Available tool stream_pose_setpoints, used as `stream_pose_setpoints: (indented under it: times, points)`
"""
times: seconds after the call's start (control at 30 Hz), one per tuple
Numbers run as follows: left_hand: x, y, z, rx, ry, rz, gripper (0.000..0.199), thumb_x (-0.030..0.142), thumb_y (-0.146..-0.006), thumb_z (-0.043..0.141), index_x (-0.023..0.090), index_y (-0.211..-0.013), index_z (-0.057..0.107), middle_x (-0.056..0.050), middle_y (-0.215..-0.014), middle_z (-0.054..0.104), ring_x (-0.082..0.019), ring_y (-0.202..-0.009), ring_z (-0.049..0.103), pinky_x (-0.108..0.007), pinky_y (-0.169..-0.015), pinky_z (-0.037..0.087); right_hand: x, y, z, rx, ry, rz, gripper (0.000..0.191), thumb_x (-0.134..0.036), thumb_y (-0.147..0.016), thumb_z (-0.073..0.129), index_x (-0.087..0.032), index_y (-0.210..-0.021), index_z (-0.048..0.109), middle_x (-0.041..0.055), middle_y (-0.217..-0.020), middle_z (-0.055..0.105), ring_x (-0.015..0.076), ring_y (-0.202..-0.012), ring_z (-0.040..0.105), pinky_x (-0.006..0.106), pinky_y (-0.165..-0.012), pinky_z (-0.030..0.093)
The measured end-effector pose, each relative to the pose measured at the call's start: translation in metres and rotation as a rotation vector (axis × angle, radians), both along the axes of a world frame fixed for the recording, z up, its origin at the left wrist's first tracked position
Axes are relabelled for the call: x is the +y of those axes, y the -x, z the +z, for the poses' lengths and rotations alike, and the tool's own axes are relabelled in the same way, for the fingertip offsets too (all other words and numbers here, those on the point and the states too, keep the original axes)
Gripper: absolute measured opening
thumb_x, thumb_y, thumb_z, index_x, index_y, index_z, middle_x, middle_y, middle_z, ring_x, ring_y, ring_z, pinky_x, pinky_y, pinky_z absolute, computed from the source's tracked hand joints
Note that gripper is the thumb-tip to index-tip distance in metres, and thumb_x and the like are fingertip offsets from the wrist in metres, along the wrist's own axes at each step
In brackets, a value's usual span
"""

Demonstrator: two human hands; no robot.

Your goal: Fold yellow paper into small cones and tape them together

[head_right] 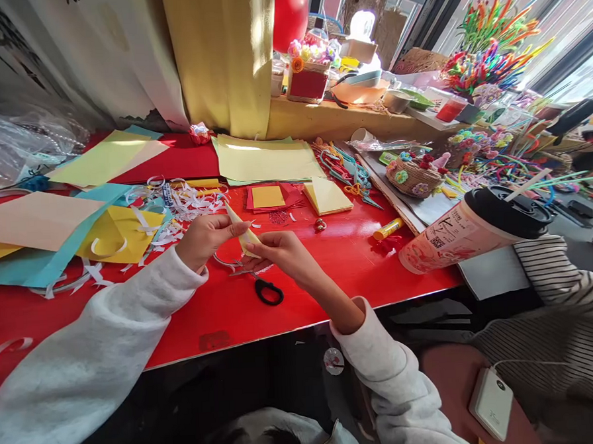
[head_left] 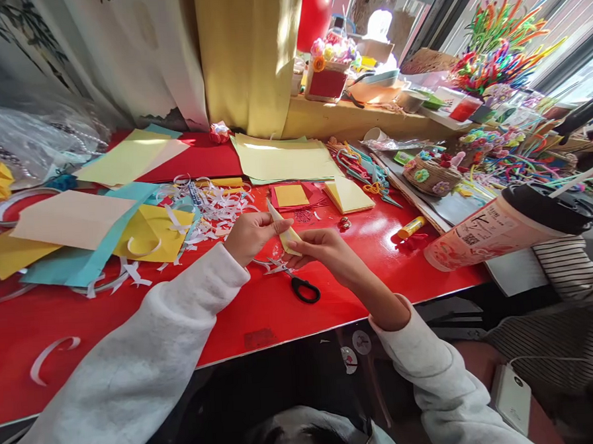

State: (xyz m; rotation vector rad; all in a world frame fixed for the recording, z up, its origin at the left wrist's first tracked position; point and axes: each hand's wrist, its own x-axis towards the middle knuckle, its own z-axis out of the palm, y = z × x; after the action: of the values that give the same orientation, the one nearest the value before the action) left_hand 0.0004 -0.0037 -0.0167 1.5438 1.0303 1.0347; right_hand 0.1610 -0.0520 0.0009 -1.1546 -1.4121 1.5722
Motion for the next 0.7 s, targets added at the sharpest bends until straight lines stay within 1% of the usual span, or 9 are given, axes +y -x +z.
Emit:
stream_pose_setpoints:
  times: [0.1,0.17,0.27,0.33,0.43,0.5,0.63,0.7]
  points:
    - [-0.001,0.0,0.001,-0.018,-0.01,-0.044,0.043,0.055,-0.068,0.06,0.013,-0.072,0.069,-0.002,-0.065,0.064,-0.015,-0.065,0.056,-0.027,-0.065,0.043,-0.001,0.0,-0.001,-0.008,-0.003,-0.029,0.024,-0.034,-0.074,0.063,-0.01,-0.071,0.064,0.0028,-0.064,0.066,0.0107,-0.057,0.064,0.023,-0.058,0.052]
    - [-0.002,0.001,0.002,-0.034,-0.022,-0.046,0.041,0.053,-0.068,0.061,0.013,-0.076,0.07,-0.003,-0.07,0.066,-0.016,-0.07,0.058,-0.027,-0.07,0.043,-0.002,0.0,-0.003,-0.007,0.004,-0.033,0.024,-0.034,-0.074,0.064,-0.01,-0.072,0.064,0.0024,-0.065,0.066,0.0104,-0.057,0.064,0.022,-0.059,0.051]
    - [-0.004,0.001,0.004,-0.046,-0.008,-0.04,0.039,0.05,-0.068,0.063,0.013,-0.076,0.071,-0.005,-0.07,0.068,-0.017,-0.072,0.059,-0.029,-0.075,0.043,-0.004,-0.001,-0.007,-0.015,0.011,-0.016,0.025,-0.034,-0.075,0.063,-0.01,-0.074,0.064,0.0031,-0.065,0.066,0.011,-0.059,0.064,0.023,-0.06,0.051]
    - [-0.004,0.001,0.005,-0.068,0.016,-0.089,0.037,0.048,-0.069,0.064,0.013,-0.078,0.072,-0.006,-0.075,0.069,-0.018,-0.077,0.061,-0.03,-0.08,0.043,-0.004,-0.002,-0.009,-0.007,0.019,-0.009,0.025,-0.034,-0.075,0.063,-0.009,-0.074,0.064,0.004,-0.066,0.067,0.0112,-0.058,0.064,0.022,-0.059,0.051]
    - [-0.004,0.002,0.005,-0.16,0.032,-0.173,0.035,0.044,-0.07,0.065,0.016,-0.088,0.071,-0.007,-0.088,0.07,-0.019,-0.088,0.061,-0.032,-0.086,0.043,-0.005,-0.007,-0.011,0.066,0.058,-0.002,0.024,-0.033,-0.075,0.064,-0.009,-0.074,0.064,0.0043,-0.067,0.067,0.0097,-0.056,0.063,0.02,-0.058,0.05]
    - [-0.003,0.003,0.005,-0.231,0.036,-0.194,0.034,0.042,-0.071,0.064,0.015,-0.091,0.07,-0.008,-0.092,0.069,-0.02,-0.091,0.061,-0.033,-0.084,0.044,-0.006,-0.012,-0.011,0.14,0.106,0.022,0.022,-0.031,-0.075,0.064,-0.009,-0.073,0.065,0.004,-0.066,0.067,0.0079,-0.053,0.061,0.018,-0.056,0.049]
    - [-0.005,0.003,0.003,-0.298,0.016,-0.225,0.026,0.036,-0.073,0.064,0.014,-0.082,0.072,-0.007,-0.083,0.07,-0.019,-0.081,0.062,-0.031,-0.077,0.046,-0.01,-0.02,-0.011,0.262,0.214,0.141,0.017,-0.026,-0.078,0.062,-0.01,-0.071,0.064,0.0033,-0.064,0.066,0.0064,-0.05,0.059,0.015,-0.052,0.048]
    - [-0.006,0.002,0.003,-0.337,0.047,-0.258,0.025,0.037,-0.074,0.063,0.014,-0.08,0.072,-0.007,-0.082,0.07,-0.018,-0.079,0.062,-0.031,-0.076,0.047,-0.011,-0.022,-0.011,0.308,0.249,0.191,0.017,-0.024,-0.079,0.06,-0.009,-0.071,0.063,0.0033,-0.063,0.065,0.0063,-0.05,0.059,0.015,-0.051,0.047]
